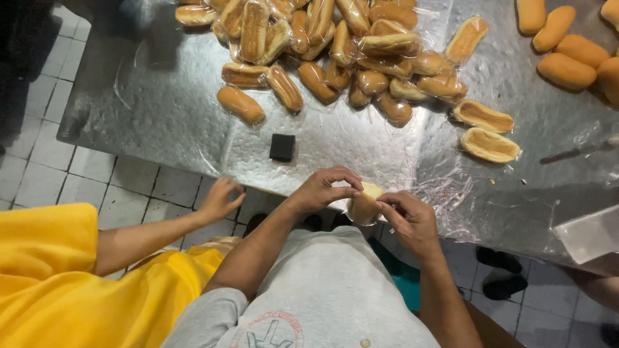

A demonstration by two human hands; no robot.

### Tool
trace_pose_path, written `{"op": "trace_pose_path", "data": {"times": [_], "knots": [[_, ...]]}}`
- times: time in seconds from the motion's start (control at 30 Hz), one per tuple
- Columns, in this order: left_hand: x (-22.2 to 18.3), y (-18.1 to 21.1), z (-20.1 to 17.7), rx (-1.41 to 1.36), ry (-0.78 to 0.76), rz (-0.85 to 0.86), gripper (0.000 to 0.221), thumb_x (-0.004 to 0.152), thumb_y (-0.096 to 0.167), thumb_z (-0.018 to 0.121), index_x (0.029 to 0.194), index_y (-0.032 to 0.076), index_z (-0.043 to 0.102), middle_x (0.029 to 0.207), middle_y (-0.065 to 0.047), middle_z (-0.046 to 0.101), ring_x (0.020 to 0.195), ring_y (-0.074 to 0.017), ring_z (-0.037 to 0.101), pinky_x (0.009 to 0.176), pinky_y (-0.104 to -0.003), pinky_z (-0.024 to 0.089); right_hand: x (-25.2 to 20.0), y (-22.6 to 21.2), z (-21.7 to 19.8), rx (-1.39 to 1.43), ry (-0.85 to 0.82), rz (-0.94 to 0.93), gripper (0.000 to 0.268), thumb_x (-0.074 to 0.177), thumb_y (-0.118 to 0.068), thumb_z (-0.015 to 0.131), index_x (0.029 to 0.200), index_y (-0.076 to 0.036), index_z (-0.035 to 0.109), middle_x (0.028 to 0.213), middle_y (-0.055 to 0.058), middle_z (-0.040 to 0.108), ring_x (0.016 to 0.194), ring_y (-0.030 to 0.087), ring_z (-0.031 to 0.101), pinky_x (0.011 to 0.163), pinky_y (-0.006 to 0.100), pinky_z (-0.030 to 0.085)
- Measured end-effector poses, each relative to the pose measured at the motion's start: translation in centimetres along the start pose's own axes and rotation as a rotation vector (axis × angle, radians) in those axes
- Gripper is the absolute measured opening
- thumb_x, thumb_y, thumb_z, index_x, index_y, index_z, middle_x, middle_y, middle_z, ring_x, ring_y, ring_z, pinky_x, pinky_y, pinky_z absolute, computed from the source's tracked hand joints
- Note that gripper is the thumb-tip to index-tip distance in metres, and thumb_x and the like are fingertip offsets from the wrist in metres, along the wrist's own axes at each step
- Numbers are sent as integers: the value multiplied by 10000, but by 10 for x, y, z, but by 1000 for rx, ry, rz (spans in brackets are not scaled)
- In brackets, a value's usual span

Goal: Wrapping individual bread rolls in plastic film on a metal preparation table.

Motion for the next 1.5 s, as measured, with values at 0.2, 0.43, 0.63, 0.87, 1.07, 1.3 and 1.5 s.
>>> {"op": "trace_pose_path", "data": {"times": [0.2,0.43,0.63,0.87,1.07,1.3,1.5], "knots": [[6,25,14,167,105,111,131,860,-20,787,911,101,785,913,-47,764,909,-228,745,859,-342,559,5,5,-12,63,-109,-7,76,863,-137,798,815,-77,797,709,95,734,566,197,583,550,324,470],[2,15,22,671,-47,338,59,956,113,715,961,146,666,1113,-7,705,924,-224,740,812,-339,616,20,24,1,-48,-168,-5,106,814,-154,846,832,-91,763,737,116,707,584,225,586,560,363,469],[-4,14,34,728,-125,328,258,958,118,678,1204,87,608,1274,-102,641,1017,-323,724,833,-401,625,14,37,2,-171,-311,-156,198,827,-193,820,797,-71,666,670,110,661,541,304,602,500,383,462],[18,15,8,-219,209,29,16,995,35,680,991,46,670,1097,-101,768,1230,-229,650,1090,-393,483,19,20,-41,701,26,-208,179,982,-359,638,970,-187,689,912,40,682,739,144,604,676,267,470],[38,24,15,12,543,-201,98,887,241,838,933,188,771,768,23,758,732,-64,727,676,-222,569,18,86,-29,483,32,246,480,872,-190,697,1315,-165,513,1096,-7,524,672,17,517,546,155,434],[51,-39,3,265,586,-213,77,921,253,787,905,187,749,733,-17,756,713,-147,752,649,-273,576,44,96,51,237,366,294,181,955,-242,781,1015,-77,740,1067,80,712,988,143,636,925,305,478],[18,-132,2,122,469,-494,280,815,355,865,938,118,782,887,-119,771,868,-244,720,801,-396,561,20,166,63,446,435,504,308,915,-181,769,1188,-188,626,822,-91,619,594,-46,477,494,109,334]]}}
Point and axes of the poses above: each hand's wrist, its own x-axis towards the middle knuckle, its own z-axis out of the palm, y = z × x, the point moved 1 cm from there along x, towards the middle knuckle
